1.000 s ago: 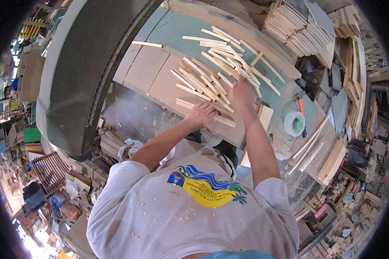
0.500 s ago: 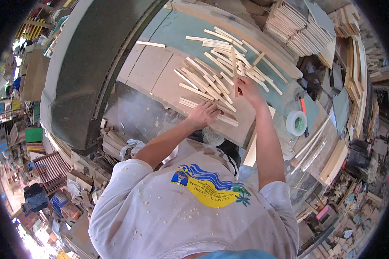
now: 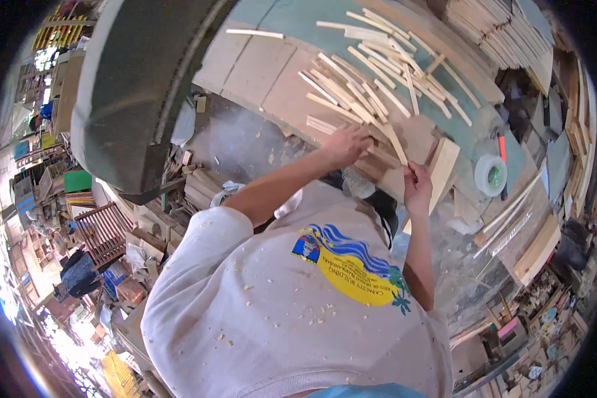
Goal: The person arranges small wooden sticks on a workbench and uses a roll of tape to bind them together. They repeatedly pick up sticks, align them, and wrap tape around the bundle to secure the pieces.
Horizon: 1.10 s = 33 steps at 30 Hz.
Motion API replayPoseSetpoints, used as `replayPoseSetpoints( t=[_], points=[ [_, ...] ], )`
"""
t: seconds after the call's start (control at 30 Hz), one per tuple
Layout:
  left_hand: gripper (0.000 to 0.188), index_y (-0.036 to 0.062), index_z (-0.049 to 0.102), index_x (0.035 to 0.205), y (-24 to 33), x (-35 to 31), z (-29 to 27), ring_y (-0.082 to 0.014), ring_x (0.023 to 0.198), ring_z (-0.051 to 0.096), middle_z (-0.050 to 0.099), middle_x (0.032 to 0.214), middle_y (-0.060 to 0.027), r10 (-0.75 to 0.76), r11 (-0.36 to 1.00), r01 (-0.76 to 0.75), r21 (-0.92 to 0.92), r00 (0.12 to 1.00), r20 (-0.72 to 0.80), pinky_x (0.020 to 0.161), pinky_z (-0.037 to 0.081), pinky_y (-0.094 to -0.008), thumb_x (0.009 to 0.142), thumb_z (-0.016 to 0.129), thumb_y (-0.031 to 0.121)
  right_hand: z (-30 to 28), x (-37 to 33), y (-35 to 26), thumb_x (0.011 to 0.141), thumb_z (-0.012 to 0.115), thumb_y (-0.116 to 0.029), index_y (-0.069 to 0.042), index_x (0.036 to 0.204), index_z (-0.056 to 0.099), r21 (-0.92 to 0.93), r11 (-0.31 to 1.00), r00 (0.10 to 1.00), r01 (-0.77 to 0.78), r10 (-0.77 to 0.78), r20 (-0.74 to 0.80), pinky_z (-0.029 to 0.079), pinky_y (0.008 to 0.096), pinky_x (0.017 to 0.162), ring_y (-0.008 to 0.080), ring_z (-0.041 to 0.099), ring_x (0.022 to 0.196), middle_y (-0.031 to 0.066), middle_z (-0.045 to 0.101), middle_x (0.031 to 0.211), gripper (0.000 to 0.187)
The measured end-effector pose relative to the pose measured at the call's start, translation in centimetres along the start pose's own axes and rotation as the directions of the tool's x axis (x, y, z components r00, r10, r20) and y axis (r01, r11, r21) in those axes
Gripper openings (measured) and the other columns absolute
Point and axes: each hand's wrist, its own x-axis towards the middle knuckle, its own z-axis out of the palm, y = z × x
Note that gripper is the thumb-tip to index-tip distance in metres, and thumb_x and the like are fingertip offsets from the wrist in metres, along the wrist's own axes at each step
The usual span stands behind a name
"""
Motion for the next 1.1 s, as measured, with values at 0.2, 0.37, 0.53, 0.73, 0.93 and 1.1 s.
replayPoseSetpoints(
  t=[0.2,0.37,0.53,0.73,0.93,1.1],
  points=[
    [0.054,0.0107,0.052,0.138,-0.9,1.4,-3.9,-0.0395,0.125,0.056,0.056,0.135,-0.0194,0.003,0.915,0.071,-0.397,0.983,0.183,0.103,0.046,-0.0475,0.085,0.054,0.000,-1.6,-3.5,0.6,0.084,0.071,-0.005,-0.008,0.105,0.071,-0.470,0.852,0.973,0.233,-0.203,0.113,0.051,0.0407,0.084,0.0324,0.062,0.096,0.0121,0.065,0.100,0.021],
    [0.064,0.0134,0.051,0.140,-4.0,1.2,-4.9,-0.0407,0.119,0.059,0.063,0.122,-0.0214,0.039,0.960,0.021,-0.280,0.978,0.205,0.102,0.047,-0.0487,0.080,0.052,-0.007,0.3,-1.4,0.6,0.083,0.073,-0.011,-0.011,0.102,0.071,-0.456,0.848,0.961,0.270,-0.204,0.189,0.048,0.0442,0.088,0.0303,0.061,0.101,0.0078,0.066,0.108,0.020],
    [0.055,0.0155,0.061,0.131,-3.9,1.4,-5.8,-0.0376,0.113,0.061,0.064,0.120,-0.0159,0.075,0.980,-0.030,-0.199,0.972,0.224,0.099,0.049,-0.0478,0.077,0.072,0.013,2.8,1.4,-0.2,0.082,0.073,-0.011,-0.009,0.097,0.069,-0.432,0.782,0.883,0.450,-0.461,0.087,0.049,0.0457,0.087,0.0332,0.060,0.098,0.0101,0.064,0.100,0.015],
    [0.027,0.0059,0.074,0.107,-3.1,-0.5,3.0,-0.0363,0.100,0.067,0.072,0.106,-0.0159,-0.074,0.996,0.072,-0.044,0.996,-0.044,0.087,0.052,-0.0475,0.086,0.065,0.020,6.8,2.1,9.5,0.101,0.059,-0.037,-0.001,0.130,0.058,-0.089,0.838,0.810,0.538,-0.485,0.330,0.045,0.0439,0.105,0.0288,0.054,0.122,0.0135,0.059,0.125,0.047],
    [0.019,0.0152,0.075,0.097,-2.5,2.1,2.8,-0.0302,0.098,0.068,0.071,0.098,-0.0077,-0.113,0.983,0.106,0.153,0.993,0.038,0.082,0.053,-0.0454,0.088,0.063,0.027,6.3,3.0,6.2,0.093,0.066,-0.021,0.002,0.108,0.064,-0.428,0.637,0.762,0.641,-0.595,0.255,0.047,0.0441,0.101,0.0341,0.060,0.112,0.0194,0.064,0.109,0.028],
    [0.022,0.0162,0.074,0.100,1.1,-0.5,-1.3,-0.0234,0.098,0.066,0.068,0.101,-0.0035,-0.101,0.972,0.098,0.216,0.995,0.005,0.088,0.050,-0.0424,0.095,0.061,0.033,4.9,4.1,2.6,0.094,0.065,-0.028,0.000,0.111,0.065,-0.362,0.687,0.770,0.630,-0.488,0.411,0.049,0.0446,0.094,0.0340,0.063,0.105,0.0191,0.066,0.105,0.033]
  ],
)
